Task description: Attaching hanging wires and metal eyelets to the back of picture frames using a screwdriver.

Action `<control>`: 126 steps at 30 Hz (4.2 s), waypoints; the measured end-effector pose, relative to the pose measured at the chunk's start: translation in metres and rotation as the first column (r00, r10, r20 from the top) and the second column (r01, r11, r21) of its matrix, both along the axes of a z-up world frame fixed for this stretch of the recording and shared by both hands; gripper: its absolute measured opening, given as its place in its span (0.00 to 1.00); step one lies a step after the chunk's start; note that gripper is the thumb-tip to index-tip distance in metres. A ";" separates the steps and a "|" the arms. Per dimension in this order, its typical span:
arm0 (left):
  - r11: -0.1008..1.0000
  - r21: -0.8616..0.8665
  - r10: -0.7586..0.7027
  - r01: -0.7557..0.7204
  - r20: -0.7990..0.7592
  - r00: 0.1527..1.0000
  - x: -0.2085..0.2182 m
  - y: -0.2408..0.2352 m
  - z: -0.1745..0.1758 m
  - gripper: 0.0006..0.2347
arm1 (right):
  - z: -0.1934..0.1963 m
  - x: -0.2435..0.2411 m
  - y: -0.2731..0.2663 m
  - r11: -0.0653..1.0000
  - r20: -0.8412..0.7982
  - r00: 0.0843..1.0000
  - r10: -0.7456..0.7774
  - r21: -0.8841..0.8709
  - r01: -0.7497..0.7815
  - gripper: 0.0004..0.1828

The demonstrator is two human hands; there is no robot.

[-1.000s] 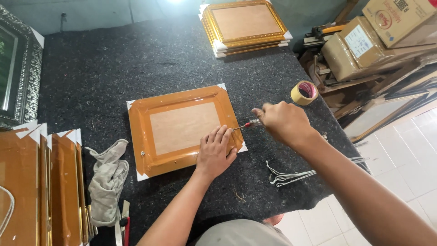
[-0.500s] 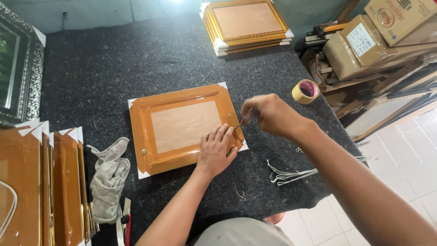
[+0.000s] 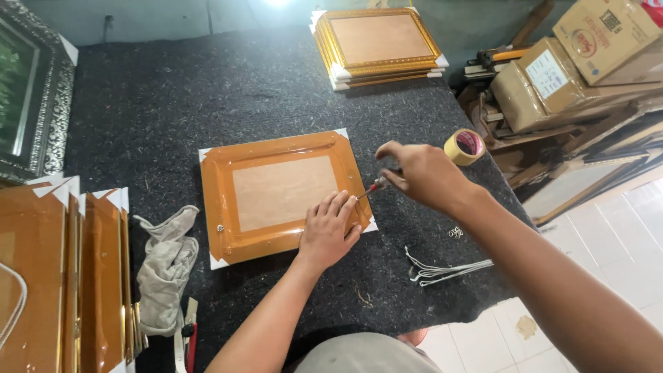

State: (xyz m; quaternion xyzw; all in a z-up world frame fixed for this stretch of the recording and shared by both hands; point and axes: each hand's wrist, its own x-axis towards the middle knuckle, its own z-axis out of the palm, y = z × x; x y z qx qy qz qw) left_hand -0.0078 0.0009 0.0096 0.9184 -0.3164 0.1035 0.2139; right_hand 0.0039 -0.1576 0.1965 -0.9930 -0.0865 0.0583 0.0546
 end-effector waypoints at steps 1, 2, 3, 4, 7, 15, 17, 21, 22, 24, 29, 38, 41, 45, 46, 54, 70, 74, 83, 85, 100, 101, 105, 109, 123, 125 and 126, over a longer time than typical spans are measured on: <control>1.000 0.001 0.004 -0.004 -0.001 1.000 0.000 0.001 0.000 0.22 | -0.001 -0.002 -0.001 1.000 -0.001 1.000 0.004 0.001 -0.004 0.15; 1.000 -0.011 0.000 0.000 -0.007 1.000 0.000 0.001 0.000 0.22 | -0.001 -0.005 -0.002 0.988 0.008 1.000 0.000 0.157 -0.001 0.12; 1.000 -0.026 -0.009 0.008 -0.012 1.000 0.001 0.000 0.000 0.22 | -0.001 -0.008 -0.005 0.951 0.017 1.000 -0.011 0.308 0.006 0.10; 1.000 -0.026 -0.010 0.009 -0.013 1.000 0.001 0.000 0.000 0.22 | -0.006 -0.007 -0.005 0.952 0.016 1.000 -0.012 0.308 0.007 0.10; 1.000 -0.013 -0.001 0.002 0.018 1.000 0.000 0.000 0.000 0.23 | -0.015 -0.007 -0.006 0.951 -0.071 0.997 -0.018 0.307 0.039 0.09; 1.000 0.002 -0.016 0.017 -0.029 0.999 0.001 0.001 0.003 0.23 | 0.001 -0.015 -0.015 0.986 -0.220 0.970 -0.104 -0.147 0.073 0.13; 1.000 0.002 -0.020 0.020 -0.044 0.999 0.001 0.001 0.005 0.23 | -0.030 -0.016 -0.039 0.974 -0.243 0.945 -0.220 -0.104 0.200 0.11; 1.000 0.002 -0.018 0.018 -0.058 0.998 0.001 0.000 0.005 0.23 | -0.085 -0.033 -0.077 0.857 -0.363 0.818 -0.445 0.093 0.508 0.12; 1.000 0.004 -0.019 0.019 -0.057 0.998 0.002 0.001 0.004 0.23 | -0.082 -0.036 -0.065 0.856 -0.364 0.818 -0.445 0.095 0.508 0.12; 1.000 -0.014 0.011 -0.011 0.020 1.000 0.001 -0.003 0.002 0.24 | -0.077 -0.049 -0.045 0.833 -0.347 0.856 -0.384 0.269 0.483 0.21; 0.999 0.007 0.032 -0.032 0.088 0.996 0.003 -0.006 -0.006 0.25 | -0.135 -0.061 -0.032 0.931 -0.234 0.932 -0.277 0.175 0.320 0.23; 1.000 -0.015 0.022 -0.021 0.073 0.997 0.003 -0.005 -0.001 0.24 | -0.172 -0.048 -0.063 0.912 0.106 0.939 -0.328 0.293 0.286 0.17; 1.000 -0.006 0.014 -0.013 0.054 0.998 0.002 -0.006 0.004 0.24 | -0.174 -0.028 -0.065 0.891 0.251 0.899 -0.358 0.380 0.249 0.18; 1.000 0.011 0.007 -0.007 0.031 0.999 0.003 -0.007 0.008 0.24 | -0.159 -0.001 -0.056 0.745 0.395 0.762 -0.512 0.646 0.166 0.22; 1.000 0.012 0.005 -0.006 0.034 0.999 0.003 -0.007 0.010 0.24 | -0.158 0.003 -0.056 0.745 0.397 0.761 -0.513 0.647 0.165 0.22; 0.999 0.044 -0.012 0.015 -0.061 0.998 0.004 -0.006 0.013 0.25 | -0.155 -0.011 -0.036 0.405 0.138 0.767 -0.626 0.899 0.169 0.08; 0.998 0.055 -0.009 0.014 -0.093 0.996 0.002 -0.004 0.015 0.25 | -0.143 -0.002 -0.044 0.274 -0.044 0.750 -0.660 0.915 0.295 0.14; 0.999 0.043 -0.009 0.015 -0.129 0.992 0.002 -0.003 0.019 0.24 | -0.145 0.000 -0.053 0.643 -0.022 0.801 -0.598 0.584 0.496 0.14; 0.999 0.014 -0.030 0.033 -0.162 0.986 0.000 0.005 0.019 0.24 | -0.125 -0.011 -0.013 0.914 0.096 0.911 -0.401 0.105 0.391 0.20; 0.999 0.006 -0.037 0.038 -0.158 0.987 0.000 0.006 0.020 0.24 | -0.124 -0.010 0.000 0.967 0.161 0.955 -0.250 0.095 0.237 0.17; 0.912 -0.358 0.068 -0.203 -0.355 0.933 0.016 0.011 0.011 0.08 | -0.145 -0.012 0.031 0.716 -0.100 0.908 -0.406 0.582 0.385 0.10; 0.880 -0.420 0.048 -0.222 -0.385 0.922 0.015 0.013 0.011 0.06 | -0.142 -0.015 0.034 0.687 -0.117 0.891 -0.439 0.595 0.417 0.09; 0.825 -0.508 0.030 -0.248 -0.398 0.917 0.015 0.014 0.008 0.05 | -0.143 -0.020 0.039 0.653 -0.132 0.859 -0.494 0.596 0.467 0.10; 0.827 -0.497 0.021 -0.263 -0.440 0.898 0.015 0.015 0.012 0.06 | -0.144 -0.027 0.042 0.631 -0.079 0.874 -0.480 0.661 0.407 0.09; 0.884 -0.427 -0.093 -0.192 -0.562 0.822 0.015 0.006 0.039 0.07 | -0.153 -0.027 0.023 0.473 -0.113 0.794 -0.597 0.750 0.462 0.07; 0.894 -0.404 -0.076 -0.193 -0.562 0.824 0.017 0.008 0.031 0.07 | -0.145 -0.029 0.029 0.434 -0.144 0.791 -0.595 0.770 0.467 0.07; 0.901 -0.387 -0.062 -0.194 -0.559 0.827 0.018 0.007 0.028 0.06 | -0.140 -0.030 0.031 0.400 -0.170 0.788 -0.591 0.787 0.469 0.07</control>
